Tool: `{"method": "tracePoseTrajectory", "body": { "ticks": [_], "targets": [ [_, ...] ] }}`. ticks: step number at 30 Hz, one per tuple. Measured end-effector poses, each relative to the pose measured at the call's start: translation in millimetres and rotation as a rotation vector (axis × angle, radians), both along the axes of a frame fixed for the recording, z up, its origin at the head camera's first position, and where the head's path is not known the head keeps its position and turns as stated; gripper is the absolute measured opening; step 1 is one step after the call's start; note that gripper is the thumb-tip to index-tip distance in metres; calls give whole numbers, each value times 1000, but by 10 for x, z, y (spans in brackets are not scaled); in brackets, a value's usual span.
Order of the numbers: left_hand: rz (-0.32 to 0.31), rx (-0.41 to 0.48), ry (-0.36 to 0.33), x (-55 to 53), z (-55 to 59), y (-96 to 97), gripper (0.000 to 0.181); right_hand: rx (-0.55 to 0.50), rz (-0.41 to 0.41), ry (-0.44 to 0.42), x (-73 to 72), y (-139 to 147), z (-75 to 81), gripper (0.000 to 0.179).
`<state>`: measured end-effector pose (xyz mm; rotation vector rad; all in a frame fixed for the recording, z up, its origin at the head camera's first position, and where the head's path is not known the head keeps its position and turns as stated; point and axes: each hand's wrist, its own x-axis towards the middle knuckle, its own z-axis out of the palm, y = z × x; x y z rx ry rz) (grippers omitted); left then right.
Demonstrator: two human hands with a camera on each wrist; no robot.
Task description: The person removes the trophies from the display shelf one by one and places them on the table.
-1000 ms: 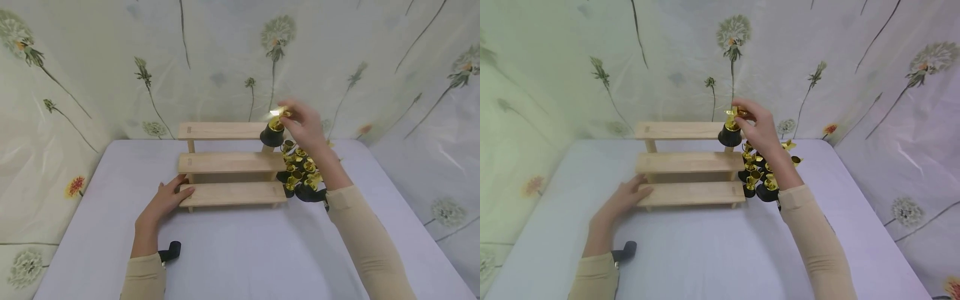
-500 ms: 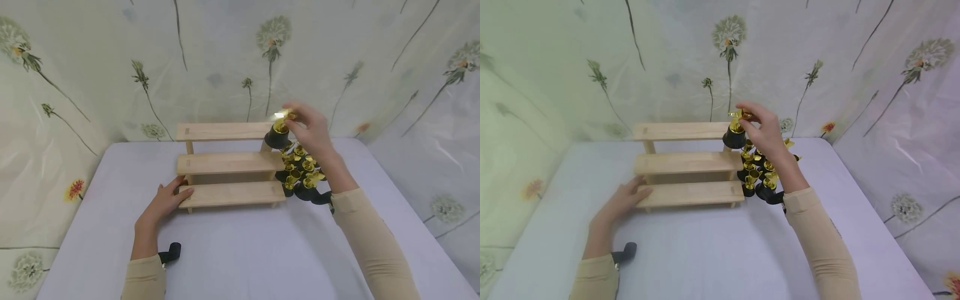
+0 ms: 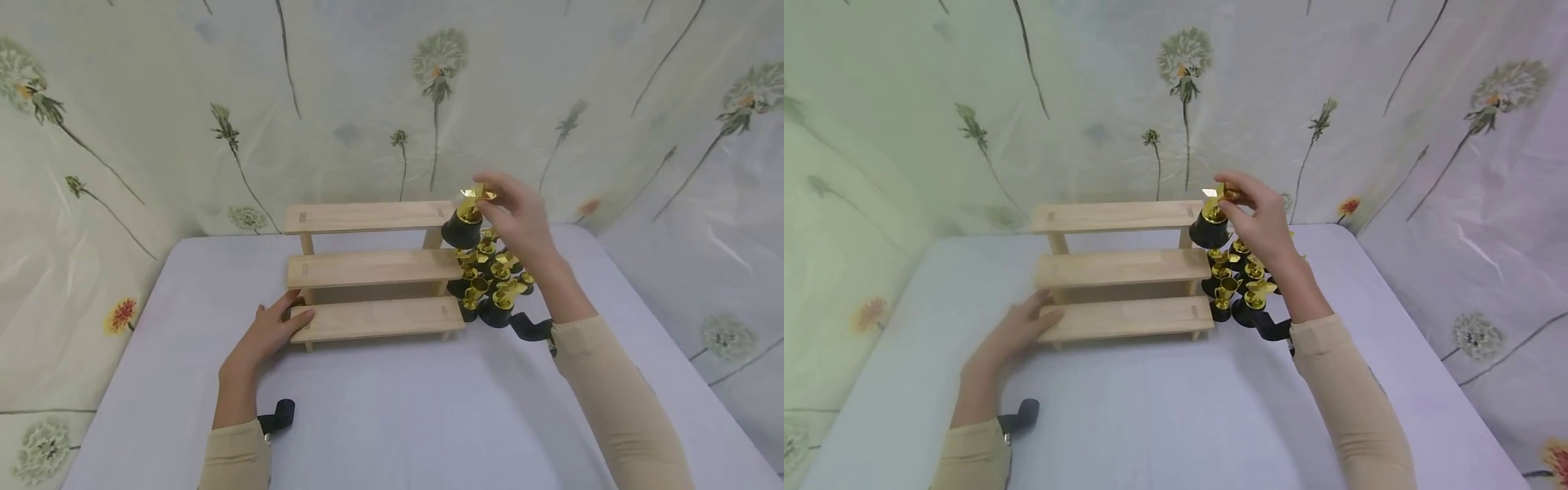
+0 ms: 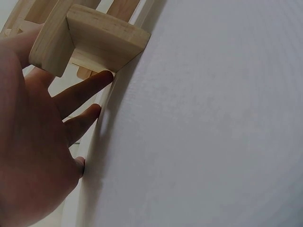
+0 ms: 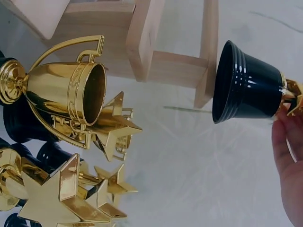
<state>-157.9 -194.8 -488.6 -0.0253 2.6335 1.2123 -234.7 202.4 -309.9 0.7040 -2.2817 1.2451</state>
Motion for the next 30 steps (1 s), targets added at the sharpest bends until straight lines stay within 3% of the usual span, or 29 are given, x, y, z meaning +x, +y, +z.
{"method": "tracePoseTrajectory", "body": {
  "ticks": [4,10,19,30],
  "targets": [
    [5,-5,-15,10,-11,5,86,-7,39,34,70,36,5,37],
    [6,-4,-2,8,-8,24,86,18,4,77,116,85,-22,38],
    [3,-14,-8,20,-13,6,86,17,4,94,164,172,-61,35],
    [-3,-10,0,17,-8,7,85,95,-16,79,200,293,-160,34]
  ]
}}
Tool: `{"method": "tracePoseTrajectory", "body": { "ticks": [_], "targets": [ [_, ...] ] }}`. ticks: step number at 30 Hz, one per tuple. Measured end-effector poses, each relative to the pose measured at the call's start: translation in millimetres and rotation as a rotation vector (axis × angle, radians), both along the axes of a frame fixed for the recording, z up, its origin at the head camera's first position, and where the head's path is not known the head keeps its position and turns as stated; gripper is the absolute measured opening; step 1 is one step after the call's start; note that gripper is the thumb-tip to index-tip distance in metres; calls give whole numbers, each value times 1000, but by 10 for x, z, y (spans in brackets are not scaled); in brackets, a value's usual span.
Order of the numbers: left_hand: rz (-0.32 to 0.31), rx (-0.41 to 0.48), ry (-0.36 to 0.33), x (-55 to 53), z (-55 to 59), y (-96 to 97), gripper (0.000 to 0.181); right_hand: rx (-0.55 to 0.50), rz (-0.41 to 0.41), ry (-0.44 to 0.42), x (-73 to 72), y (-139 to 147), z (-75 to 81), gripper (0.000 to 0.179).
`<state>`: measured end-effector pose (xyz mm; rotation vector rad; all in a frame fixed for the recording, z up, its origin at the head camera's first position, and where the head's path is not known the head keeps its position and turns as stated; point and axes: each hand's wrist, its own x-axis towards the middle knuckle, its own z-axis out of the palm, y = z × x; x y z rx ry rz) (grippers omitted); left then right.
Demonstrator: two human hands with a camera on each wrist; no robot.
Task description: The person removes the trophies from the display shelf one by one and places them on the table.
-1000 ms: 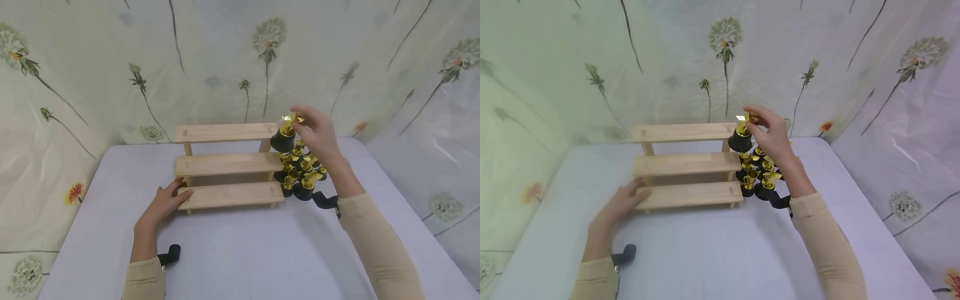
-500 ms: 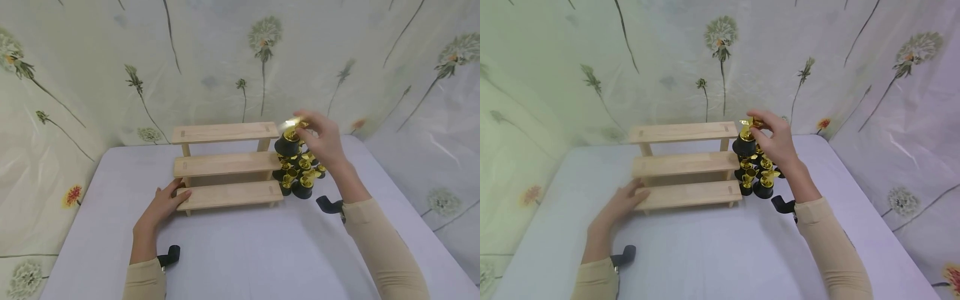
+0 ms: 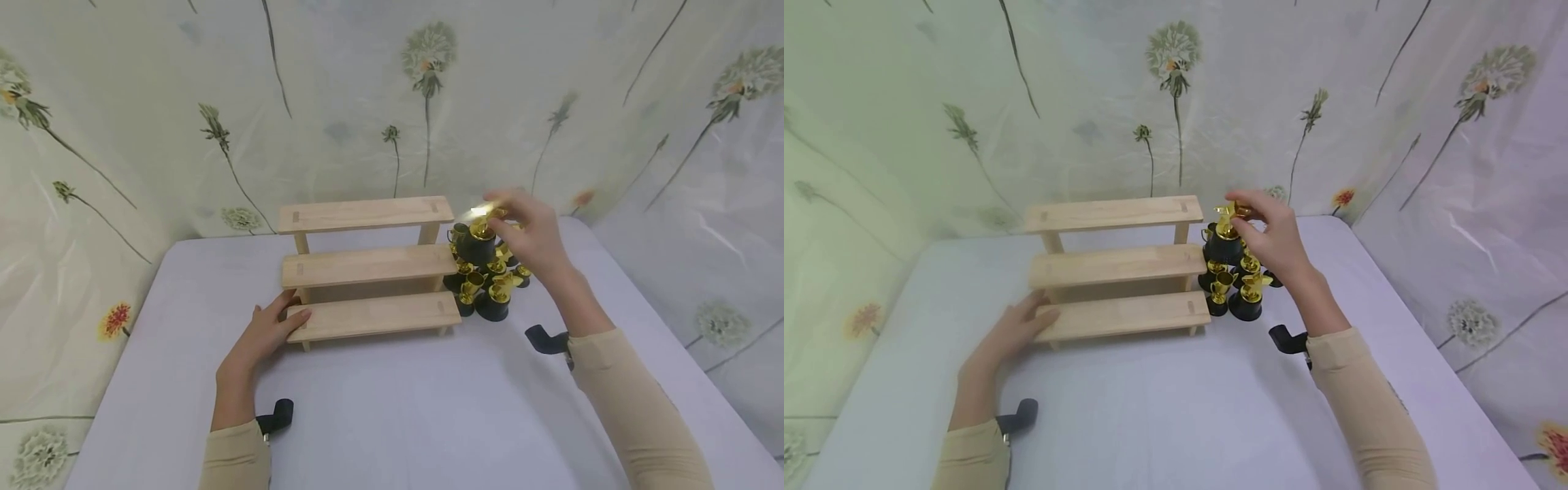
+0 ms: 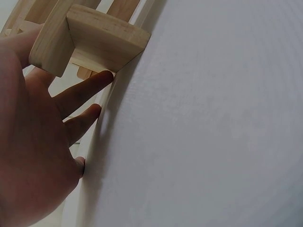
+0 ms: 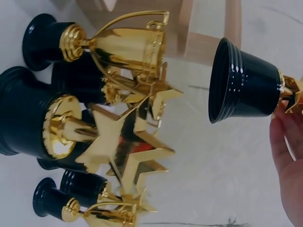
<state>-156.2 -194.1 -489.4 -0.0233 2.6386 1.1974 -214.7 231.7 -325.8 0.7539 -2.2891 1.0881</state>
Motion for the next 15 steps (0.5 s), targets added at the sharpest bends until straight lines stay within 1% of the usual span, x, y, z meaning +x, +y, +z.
{"method": "tracePoseTrajectory", "body": {
  "ticks": [4,7,15],
  "targets": [
    [1,-3,-7,-6,2,1,85,21,-21,-28,25,53,-44,37],
    [0,-6,-9,-9,3,-1,86,16,-22,-48,43,90,-74,37],
    [11,9,-19,-10,1,9,87,6,-23,-35,78,174,-116,33]
  ]
}}
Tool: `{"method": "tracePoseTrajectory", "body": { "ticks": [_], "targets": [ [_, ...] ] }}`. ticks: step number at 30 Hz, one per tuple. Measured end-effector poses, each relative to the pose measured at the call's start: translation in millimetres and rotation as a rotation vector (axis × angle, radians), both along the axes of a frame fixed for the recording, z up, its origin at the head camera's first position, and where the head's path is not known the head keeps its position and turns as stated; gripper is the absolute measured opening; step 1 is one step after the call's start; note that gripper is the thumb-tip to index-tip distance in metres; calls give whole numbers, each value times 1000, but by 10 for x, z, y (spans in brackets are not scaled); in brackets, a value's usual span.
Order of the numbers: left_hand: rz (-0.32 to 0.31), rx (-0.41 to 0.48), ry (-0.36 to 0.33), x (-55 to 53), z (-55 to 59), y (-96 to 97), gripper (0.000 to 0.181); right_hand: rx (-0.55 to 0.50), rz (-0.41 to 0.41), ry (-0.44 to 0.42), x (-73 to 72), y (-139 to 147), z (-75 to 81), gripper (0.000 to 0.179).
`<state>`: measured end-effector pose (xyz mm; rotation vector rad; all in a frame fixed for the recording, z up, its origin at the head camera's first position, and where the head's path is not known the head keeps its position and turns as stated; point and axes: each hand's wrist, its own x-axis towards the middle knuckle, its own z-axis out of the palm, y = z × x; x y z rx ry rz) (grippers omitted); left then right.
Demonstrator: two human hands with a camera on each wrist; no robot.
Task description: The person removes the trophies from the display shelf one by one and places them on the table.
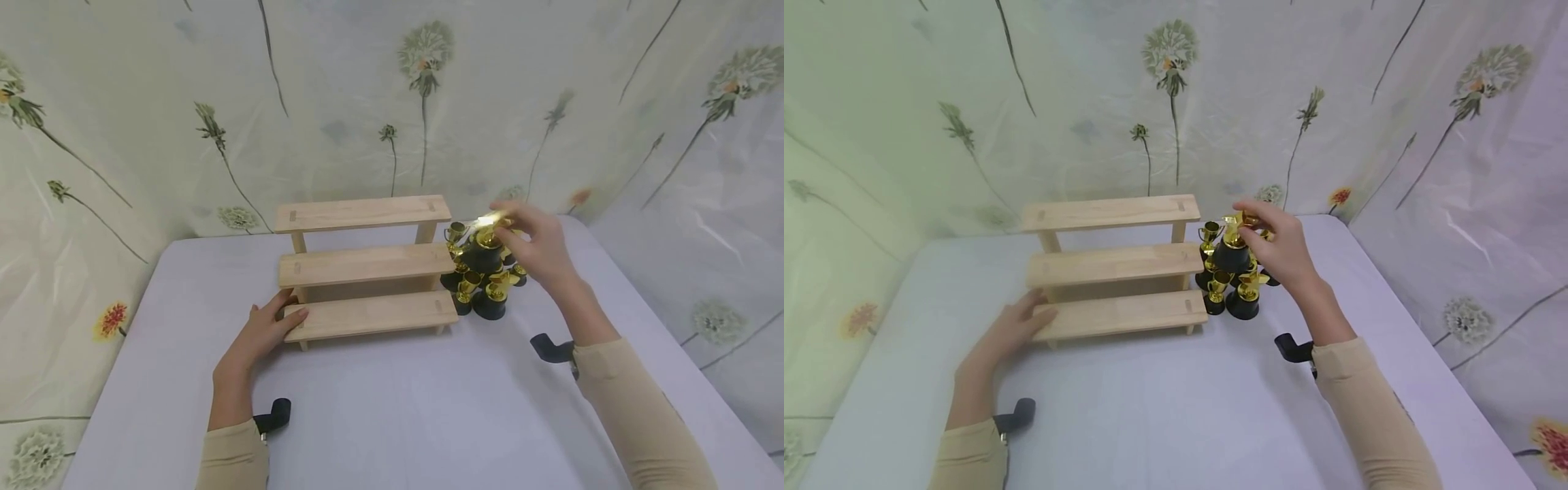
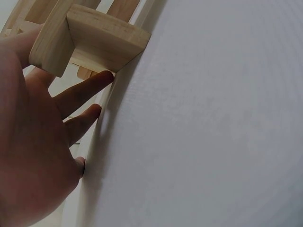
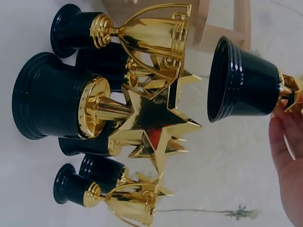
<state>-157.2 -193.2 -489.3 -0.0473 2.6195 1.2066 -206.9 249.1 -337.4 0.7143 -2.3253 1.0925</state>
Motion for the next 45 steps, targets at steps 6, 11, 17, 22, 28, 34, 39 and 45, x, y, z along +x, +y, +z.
{"method": "tracePoseTrajectory", "body": {
  "ticks": [6,11,17,22,28,34,39,45],
  "targets": [
    [-8,8,10,-10,6,18,87,-4,-33,8,-36,127,-93,32],
    [-10,8,11,-9,7,32,87,-12,-78,8,-132,306,-210,37],
    [-3,7,5,-10,2,36,87,5,-136,-20,-155,448,-247,43],
    [-4,7,3,-16,-1,29,87,-12,-175,-48,-134,526,-269,42],
    [-12,6,7,-17,-8,6,86,-16,-190,-21,-107,595,-285,42],
    [-21,14,10,-5,-8,-8,86,0,-199,6,-93,632,-278,42],
    [-27,13,24,1,-15,-4,85,17,-228,-4,-89,707,-293,42],
    [-27,11,30,-2,-33,-16,84,22,-245,1,-52,773,-300,44]
  ]
}}
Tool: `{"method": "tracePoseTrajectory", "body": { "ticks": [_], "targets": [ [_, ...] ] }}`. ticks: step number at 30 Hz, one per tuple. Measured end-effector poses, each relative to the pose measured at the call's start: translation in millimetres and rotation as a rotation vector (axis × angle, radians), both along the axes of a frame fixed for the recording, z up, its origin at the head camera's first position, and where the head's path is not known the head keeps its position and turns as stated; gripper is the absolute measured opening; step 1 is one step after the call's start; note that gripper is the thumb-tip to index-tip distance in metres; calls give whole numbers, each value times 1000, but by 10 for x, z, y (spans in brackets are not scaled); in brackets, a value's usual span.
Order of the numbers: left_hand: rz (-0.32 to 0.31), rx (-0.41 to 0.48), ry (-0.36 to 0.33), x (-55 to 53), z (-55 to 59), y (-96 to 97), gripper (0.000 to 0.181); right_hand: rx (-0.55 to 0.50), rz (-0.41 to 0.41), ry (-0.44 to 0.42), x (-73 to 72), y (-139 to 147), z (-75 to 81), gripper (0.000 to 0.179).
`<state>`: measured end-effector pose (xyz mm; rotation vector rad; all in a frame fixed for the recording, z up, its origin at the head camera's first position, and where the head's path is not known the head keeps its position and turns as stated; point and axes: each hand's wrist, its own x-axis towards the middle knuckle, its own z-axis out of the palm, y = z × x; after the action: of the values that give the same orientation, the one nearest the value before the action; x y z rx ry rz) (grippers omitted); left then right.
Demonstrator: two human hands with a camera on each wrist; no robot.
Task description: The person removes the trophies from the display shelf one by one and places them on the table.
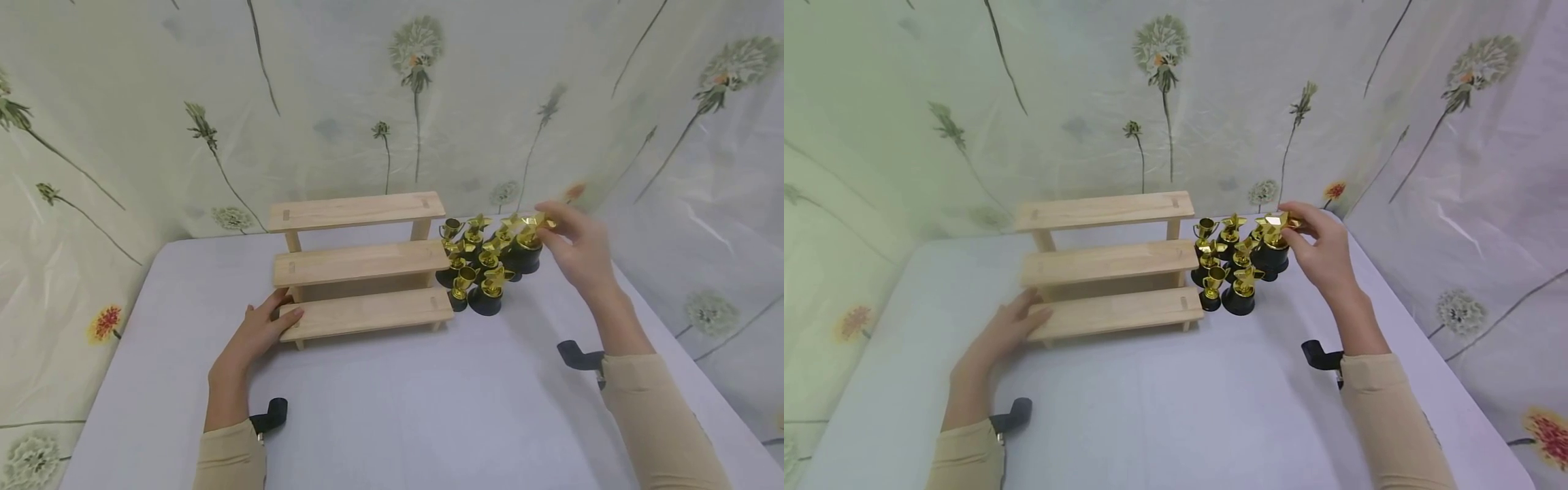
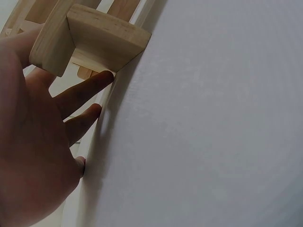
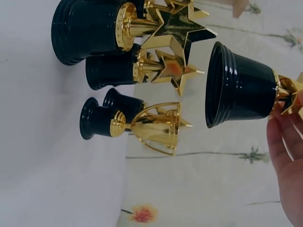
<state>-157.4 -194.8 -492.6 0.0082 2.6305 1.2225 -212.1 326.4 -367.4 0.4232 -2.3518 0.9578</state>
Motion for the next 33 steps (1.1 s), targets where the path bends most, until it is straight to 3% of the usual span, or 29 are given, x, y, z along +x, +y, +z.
{"method": "tracePoseTrajectory", "body": {
  "ticks": [15,21,33],
  "targets": [
    [5,-5,4,11,13,5,86,-19,-16,-53,49,81,-83,44],
    [4,-7,-3,21,26,4,85,-41,-66,-115,86,147,-131,45],
    [10,-2,-13,26,60,17,84,-60,-91,-136,117,196,-217,43]
  ]
}}
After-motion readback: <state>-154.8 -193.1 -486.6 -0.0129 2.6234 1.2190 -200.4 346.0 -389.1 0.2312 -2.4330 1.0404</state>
